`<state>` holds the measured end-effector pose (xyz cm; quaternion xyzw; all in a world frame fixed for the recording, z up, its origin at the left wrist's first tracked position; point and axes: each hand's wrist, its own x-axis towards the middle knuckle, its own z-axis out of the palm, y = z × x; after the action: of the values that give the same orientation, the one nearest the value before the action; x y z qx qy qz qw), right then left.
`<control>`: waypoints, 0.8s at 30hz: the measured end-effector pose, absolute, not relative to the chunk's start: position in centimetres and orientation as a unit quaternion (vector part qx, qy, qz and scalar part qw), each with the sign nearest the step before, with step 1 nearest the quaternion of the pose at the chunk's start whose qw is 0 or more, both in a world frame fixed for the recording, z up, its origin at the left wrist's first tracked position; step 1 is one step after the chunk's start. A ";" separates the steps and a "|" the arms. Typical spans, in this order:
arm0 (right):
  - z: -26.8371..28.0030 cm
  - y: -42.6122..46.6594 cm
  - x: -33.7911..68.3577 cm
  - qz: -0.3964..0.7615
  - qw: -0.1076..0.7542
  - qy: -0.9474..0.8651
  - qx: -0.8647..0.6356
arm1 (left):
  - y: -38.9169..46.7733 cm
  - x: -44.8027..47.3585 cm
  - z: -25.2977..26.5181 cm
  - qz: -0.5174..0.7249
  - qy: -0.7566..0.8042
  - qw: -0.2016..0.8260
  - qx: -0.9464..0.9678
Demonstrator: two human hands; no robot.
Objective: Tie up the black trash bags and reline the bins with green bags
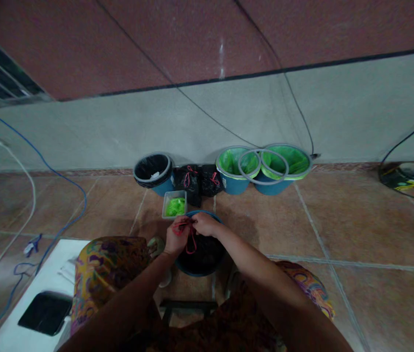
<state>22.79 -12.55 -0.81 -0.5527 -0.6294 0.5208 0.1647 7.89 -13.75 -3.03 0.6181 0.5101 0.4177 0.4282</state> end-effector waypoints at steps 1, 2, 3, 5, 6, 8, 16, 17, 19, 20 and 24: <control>-0.9 -12.5 22.9 0.523 0.170 -0.625 -0.554 | -13.8 7.9 -3.1 0.422 0.515 0.428 0.611; -0.9 -12.5 23.0 0.526 0.172 -0.622 -0.553 | -13.8 7.9 -3.2 0.423 0.521 0.426 0.607; -1.0 -12.4 23.1 0.530 0.172 -0.620 -0.552 | -13.9 7.9 -3.2 0.421 0.528 0.422 0.605; -1.0 -12.4 23.2 0.527 0.162 -0.621 -0.557 | -13.9 7.7 -3.4 0.410 0.540 0.417 0.605; -0.9 -12.5 23.2 0.519 0.153 -0.624 -0.564 | -14.0 7.6 -3.5 0.401 0.544 0.419 0.607; -0.7 -12.7 23.2 0.494 0.130 -0.631 -0.584 | -14.0 7.4 -3.7 0.382 0.546 0.425 0.613; 0.0 -12.8 23.4 0.272 0.027 -0.698 -0.662 | -14.1 6.2 -4.5 0.297 0.548 0.372 0.688; -0.2 -12.8 23.5 0.265 0.012 -0.695 -0.668 | -14.2 6.1 -4.8 0.292 0.549 0.373 0.689; -0.6 -12.8 23.6 0.267 -0.014 -0.683 -0.680 | -14.3 6.0 -5.2 0.285 0.547 0.387 0.685; -0.8 -12.8 23.6 0.268 -0.023 -0.675 -0.687 | -14.4 6.0 -5.5 0.283 0.546 0.396 0.681; -0.9 -13.0 23.6 0.276 -0.032 -0.671 -0.688 | -14.2 5.9 -6.3 0.272 0.542 0.428 0.670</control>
<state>23.63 -13.05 -0.92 -0.6876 -0.6707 0.2765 -0.0318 5.92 -14.19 -6.33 0.6700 0.5422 0.2724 0.4278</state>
